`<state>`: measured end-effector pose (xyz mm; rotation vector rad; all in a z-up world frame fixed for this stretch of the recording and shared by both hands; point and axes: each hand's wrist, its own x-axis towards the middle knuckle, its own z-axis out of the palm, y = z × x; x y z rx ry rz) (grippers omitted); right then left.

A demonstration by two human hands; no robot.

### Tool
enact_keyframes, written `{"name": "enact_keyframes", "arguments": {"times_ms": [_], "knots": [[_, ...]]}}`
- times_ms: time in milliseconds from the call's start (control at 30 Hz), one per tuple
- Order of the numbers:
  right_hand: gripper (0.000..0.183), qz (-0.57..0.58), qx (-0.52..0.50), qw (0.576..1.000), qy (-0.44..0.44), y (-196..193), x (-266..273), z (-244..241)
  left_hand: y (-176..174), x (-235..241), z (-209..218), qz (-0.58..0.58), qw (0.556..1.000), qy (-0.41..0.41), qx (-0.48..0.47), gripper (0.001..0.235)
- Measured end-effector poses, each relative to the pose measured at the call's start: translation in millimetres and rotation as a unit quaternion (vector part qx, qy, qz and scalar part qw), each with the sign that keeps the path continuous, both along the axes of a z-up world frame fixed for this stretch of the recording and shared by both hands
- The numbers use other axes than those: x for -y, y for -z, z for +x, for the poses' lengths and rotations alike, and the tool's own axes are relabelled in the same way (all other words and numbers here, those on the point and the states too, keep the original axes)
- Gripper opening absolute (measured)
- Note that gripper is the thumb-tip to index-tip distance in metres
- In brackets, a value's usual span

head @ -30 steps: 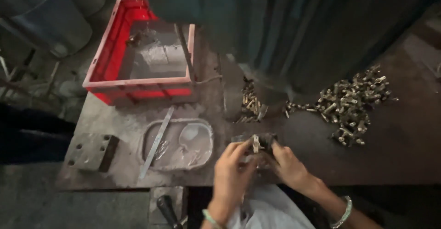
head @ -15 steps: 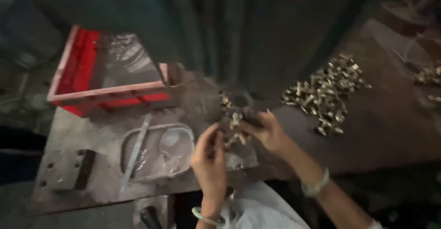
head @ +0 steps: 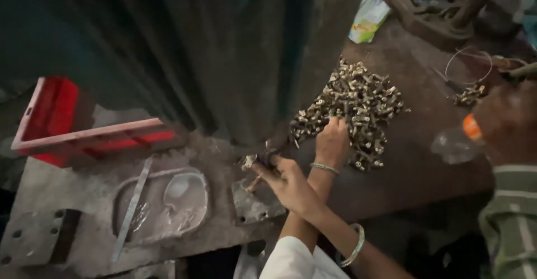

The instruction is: The person picks small brass fittings one at a time from a pile on the workbench, holds each under a bench-mounted threading machine, operates the machine lever to thread the fitting, and sets the finished piece aside on the table, repeating the cycle continuously.

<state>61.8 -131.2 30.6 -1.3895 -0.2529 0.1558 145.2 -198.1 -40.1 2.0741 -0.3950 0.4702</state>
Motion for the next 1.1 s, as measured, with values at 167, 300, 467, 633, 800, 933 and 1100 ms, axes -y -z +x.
{"name": "enact_keyframes", "arguments": {"times_ms": [167, 300, 467, 633, 800, 933, 1100], "knots": [[0.027, -0.046, 0.03, 0.998, 0.005, -9.2, -5.9, -4.2, -22.4, -60.4, -40.7, -0.039, 0.998, -0.038, -0.026, 0.029], [0.027, -0.082, -0.012, 0.996, 0.025, -20.1, -6.7, -8.0, 26.1, -134.0, -123.3, -0.094, 0.983, -0.005, -0.156, 0.03], [0.024, -0.033, -0.045, 0.998, 0.023, -12.6, -7.0, -10.3, 0.6, -189.6, -157.1, -0.153, 0.947, 0.018, -0.281, 0.036], [0.021, -0.122, 0.062, 0.99, 0.043, -7.5, -2.7, -8.2, -41.1, -182.5, -153.3, 0.166, 0.974, -0.141, -0.06, 0.037], [0.022, -0.298, 0.201, 0.918, 0.168, -40.0, -9.4, -13.9, 13.2, -92.8, -84.7, 0.271, 0.927, -0.245, -0.088, 0.015], [0.023, -0.42, 0.365, 0.803, 0.213, -72.0, -6.1, -14.2, 20.4, -51.5, -16.2, 0.439, 0.876, -0.195, 0.047, 0.015], [0.025, -0.387, 0.324, 0.84, 0.2, -38.1, -3.3, -7.3, 62.9, -47.7, -18.3, 0.422, 0.876, -0.231, 0.044, 0.015]]}}
